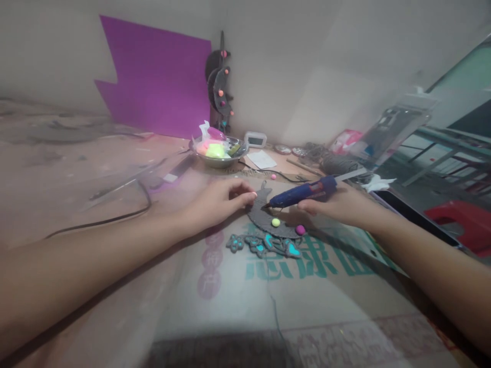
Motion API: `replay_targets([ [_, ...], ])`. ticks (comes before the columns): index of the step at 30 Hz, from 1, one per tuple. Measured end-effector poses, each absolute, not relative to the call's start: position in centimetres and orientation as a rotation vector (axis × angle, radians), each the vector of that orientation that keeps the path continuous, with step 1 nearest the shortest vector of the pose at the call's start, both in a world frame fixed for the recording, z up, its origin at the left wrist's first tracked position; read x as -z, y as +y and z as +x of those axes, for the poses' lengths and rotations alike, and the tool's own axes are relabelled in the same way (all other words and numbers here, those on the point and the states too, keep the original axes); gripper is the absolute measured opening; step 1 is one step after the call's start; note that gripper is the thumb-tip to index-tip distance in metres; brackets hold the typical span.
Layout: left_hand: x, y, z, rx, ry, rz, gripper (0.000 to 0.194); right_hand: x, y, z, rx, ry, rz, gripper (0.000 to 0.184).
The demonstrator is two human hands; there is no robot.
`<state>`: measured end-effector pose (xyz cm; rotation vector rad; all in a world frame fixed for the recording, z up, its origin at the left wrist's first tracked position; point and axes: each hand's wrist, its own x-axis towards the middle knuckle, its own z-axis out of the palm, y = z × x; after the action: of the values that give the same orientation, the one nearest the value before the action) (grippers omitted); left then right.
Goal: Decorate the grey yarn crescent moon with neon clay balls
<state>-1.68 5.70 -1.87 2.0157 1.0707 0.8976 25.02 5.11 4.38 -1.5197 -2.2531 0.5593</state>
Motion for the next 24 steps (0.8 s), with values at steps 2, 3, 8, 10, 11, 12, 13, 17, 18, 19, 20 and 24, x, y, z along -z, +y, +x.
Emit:
replay_targets([
  [2,1.89,5.70,-1.66,-0.894,1.073,2.019,0.026,-4.37,5.12,25.02,-0.601,-2.283,-1.499,0.016],
  [3,1.90,5.69,-1.65,-0.893,1.073,2.019,0.026,-4.36,5.11,25.01,-0.618,-2.297,-1.491,0.016],
  [8,1.84,5.65,-1.59,-0.889,1.067,2.016,0.026,-4.16,5.09,24.95,-0.637,-2.307,-1.453,0.018],
  [10,1.76,5.65,-1.60,-0.888,1.072,2.024,0.026,-4.01,5.11,24.93,-0.623,-2.312,-1.439,0.019],
  [11,1.74,5.65,-1.61,-0.888,1.077,2.027,0.026,-3.93,5.13,24.92,-0.609,-2.316,-1.432,0.020],
  [12,1.73,5.66,-1.61,-0.888,1.081,2.030,0.026,-3.86,5.16,24.91,-0.587,-2.316,-1.426,0.021],
  [13,1.74,5.67,-1.62,-0.887,1.084,2.034,0.025,-3.81,5.18,24.89,-0.560,-2.313,-1.426,0.022],
  [17,1.81,5.68,-1.64,-0.879,1.086,2.042,0.024,-3.72,5.26,24.82,-0.497,-2.297,-1.424,0.025],
  [18,1.81,5.67,-1.63,-0.878,1.087,2.044,0.024,-3.74,5.25,24.81,-0.502,-2.297,-1.417,0.026],
  [19,1.80,5.67,-1.62,-0.878,1.088,2.047,0.024,-3.77,5.24,24.81,-0.511,-2.295,-1.414,0.026],
  [20,1.78,5.66,-1.60,-0.878,1.088,2.050,0.024,-3.82,5.21,24.82,-0.518,-2.292,-1.418,0.026],
  [24,1.72,5.65,-1.56,-0.876,1.090,2.056,0.025,-4.14,5.10,24.91,-0.499,-2.301,-1.497,0.024],
])
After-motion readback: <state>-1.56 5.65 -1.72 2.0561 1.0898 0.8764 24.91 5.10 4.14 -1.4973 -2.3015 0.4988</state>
